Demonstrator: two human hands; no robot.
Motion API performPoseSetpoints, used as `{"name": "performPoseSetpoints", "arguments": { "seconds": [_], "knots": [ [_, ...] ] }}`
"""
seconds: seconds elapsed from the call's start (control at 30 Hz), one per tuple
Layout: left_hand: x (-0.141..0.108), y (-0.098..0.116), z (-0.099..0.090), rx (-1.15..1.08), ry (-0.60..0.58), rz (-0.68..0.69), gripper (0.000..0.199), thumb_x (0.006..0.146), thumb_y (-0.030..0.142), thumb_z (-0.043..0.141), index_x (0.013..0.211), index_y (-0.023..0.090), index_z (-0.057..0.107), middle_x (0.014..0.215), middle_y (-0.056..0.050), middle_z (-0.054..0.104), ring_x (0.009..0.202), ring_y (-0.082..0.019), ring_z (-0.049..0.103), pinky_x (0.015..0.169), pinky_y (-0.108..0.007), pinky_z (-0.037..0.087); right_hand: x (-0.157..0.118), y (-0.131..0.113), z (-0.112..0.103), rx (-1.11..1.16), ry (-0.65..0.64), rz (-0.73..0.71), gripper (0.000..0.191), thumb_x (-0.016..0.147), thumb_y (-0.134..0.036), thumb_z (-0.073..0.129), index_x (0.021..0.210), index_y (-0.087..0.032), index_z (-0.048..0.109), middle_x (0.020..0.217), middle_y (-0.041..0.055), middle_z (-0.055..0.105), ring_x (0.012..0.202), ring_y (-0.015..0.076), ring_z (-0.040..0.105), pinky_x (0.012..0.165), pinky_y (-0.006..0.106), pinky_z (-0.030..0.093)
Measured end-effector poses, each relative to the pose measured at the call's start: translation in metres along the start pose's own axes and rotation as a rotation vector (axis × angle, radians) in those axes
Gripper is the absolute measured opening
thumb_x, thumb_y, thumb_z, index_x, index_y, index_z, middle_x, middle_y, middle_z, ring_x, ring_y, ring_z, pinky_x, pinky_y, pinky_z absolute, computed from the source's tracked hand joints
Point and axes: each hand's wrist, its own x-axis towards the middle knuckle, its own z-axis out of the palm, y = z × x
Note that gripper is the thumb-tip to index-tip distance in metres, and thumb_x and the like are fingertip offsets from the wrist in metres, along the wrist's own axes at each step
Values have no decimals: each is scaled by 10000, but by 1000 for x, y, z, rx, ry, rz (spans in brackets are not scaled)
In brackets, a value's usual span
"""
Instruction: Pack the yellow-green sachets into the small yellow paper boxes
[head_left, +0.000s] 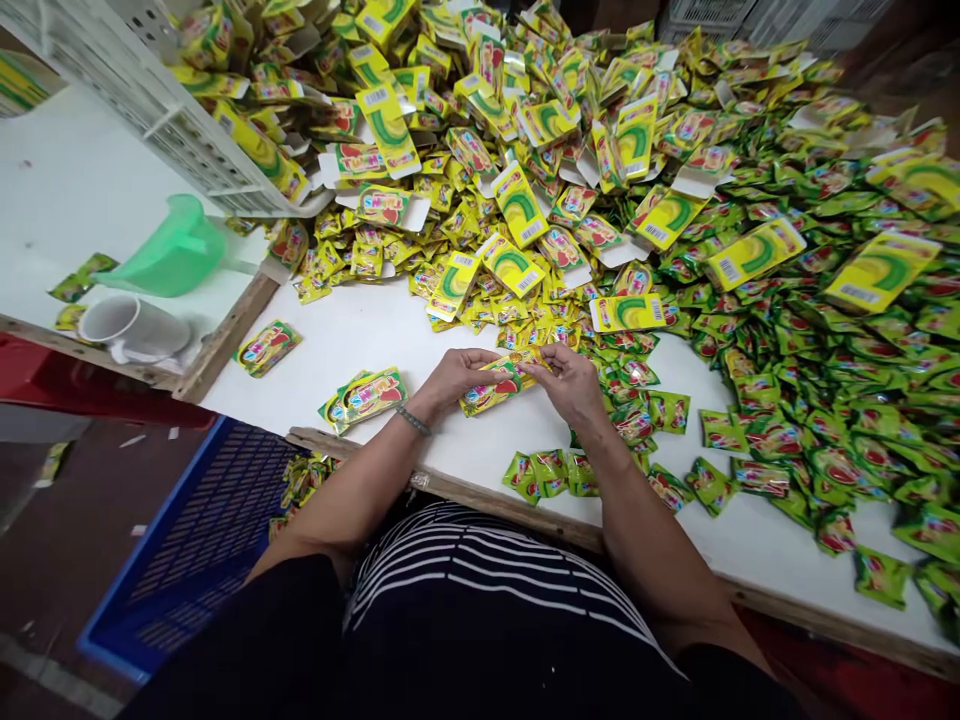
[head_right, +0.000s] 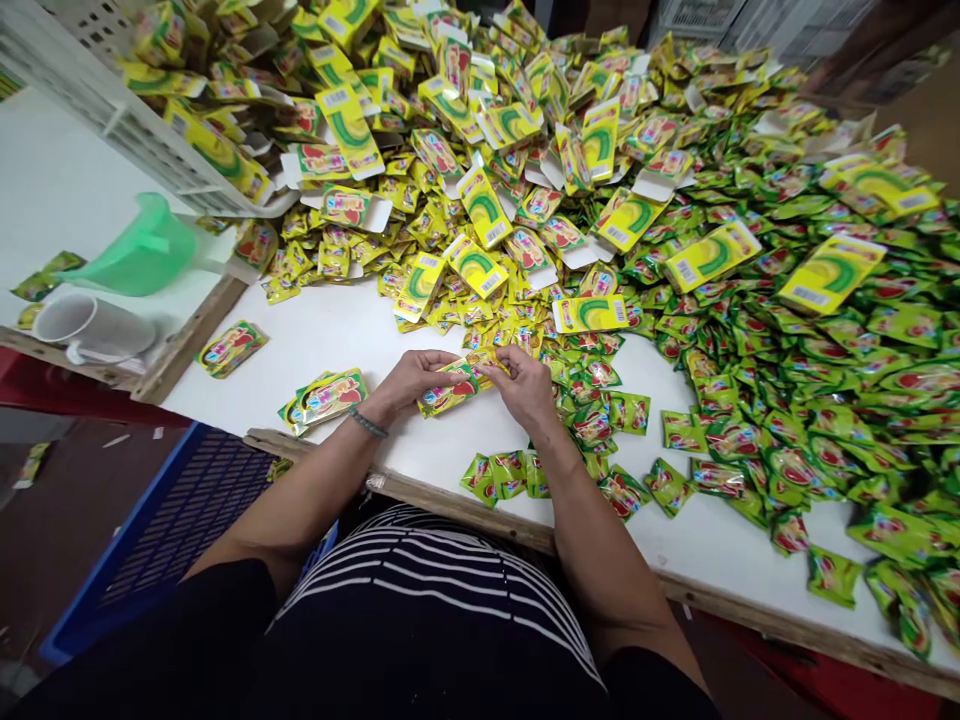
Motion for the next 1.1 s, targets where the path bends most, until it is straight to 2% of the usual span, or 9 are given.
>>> {"name": "performPoseSetpoints", "arguments": {
  "seconds": [0.13,0.27,0.37,0.57,0.77,0.87,0.97,1.03,1.1],
  "knots": [
    [-3,1,0,-45,24,-25,473,455,290,923,859,111,755,790,-46,747,648,-110,642,694,-254,516,0,-2,1,-2,5,-2,366,680,-548,739,766,-206,641,688,-14,569,646,143,493,622,301,426],
    [-4,0,2,-81,8,-44,517,434,271,927,893,106,759,840,-74,757,682,-134,665,720,-277,533,0,-1,3,-157,43,-94,304,700,-510,730,662,-214,673,875,45,656,879,211,555,857,399,440],
    [-4,-1,4,-122,0,-46,543,420,248,929,914,104,757,832,-74,755,680,-138,666,711,-279,533,-2,1,5,-165,-11,-80,258,748,-483,687,675,-236,713,949,48,674,988,234,552,960,441,401],
    [-3,-3,5,-98,18,27,521,451,266,924,914,105,746,753,-37,730,663,-129,650,697,-278,520,-6,-2,10,-142,-44,-49,388,889,-522,509,747,-253,749,1196,52,653,1187,263,474,1074,485,331],
    [-2,-8,4,-103,55,48,525,434,273,922,891,101,728,778,-30,727,681,-135,640,720,-291,511,-10,-8,25,-172,-175,-58,460,939,-530,418,736,-272,741,1267,32,608,1268,264,407,1121,476,315],
    [-2,-6,3,-93,66,107,632,458,317,917,1006,110,680,700,9,687,640,-122,618,668,-261,487,-8,-8,21,-90,-65,-56,356,904,-539,496,932,-265,722,1275,53,599,1252,250,458,1095,470,359],
    [-1,-2,4,-70,146,243,698,563,391,873,1151,148,587,609,72,596,543,-79,540,574,-207,416,-7,-7,19,91,74,0,425,802,-536,645,1090,-224,654,1132,80,651,1065,218,586,930,398,494],
    [-2,0,5,-49,173,315,662,637,435,825,1177,166,553,624,78,566,537,-69,513,559,-197,392,-8,-6,23,191,13,38,449,770,-517,685,1097,-212,646,988,57,678,913,190,627,833,351,525],
    [-4,1,6,9,142,351,606,685,463,783,1166,177,553,706,53,587,603,-80,538,599,-203,409,-10,-5,27,214,-64,46,402,794,-514,657,1066,-218,663,895,31,679,807,170,629,789,332,529]
  ]
}}
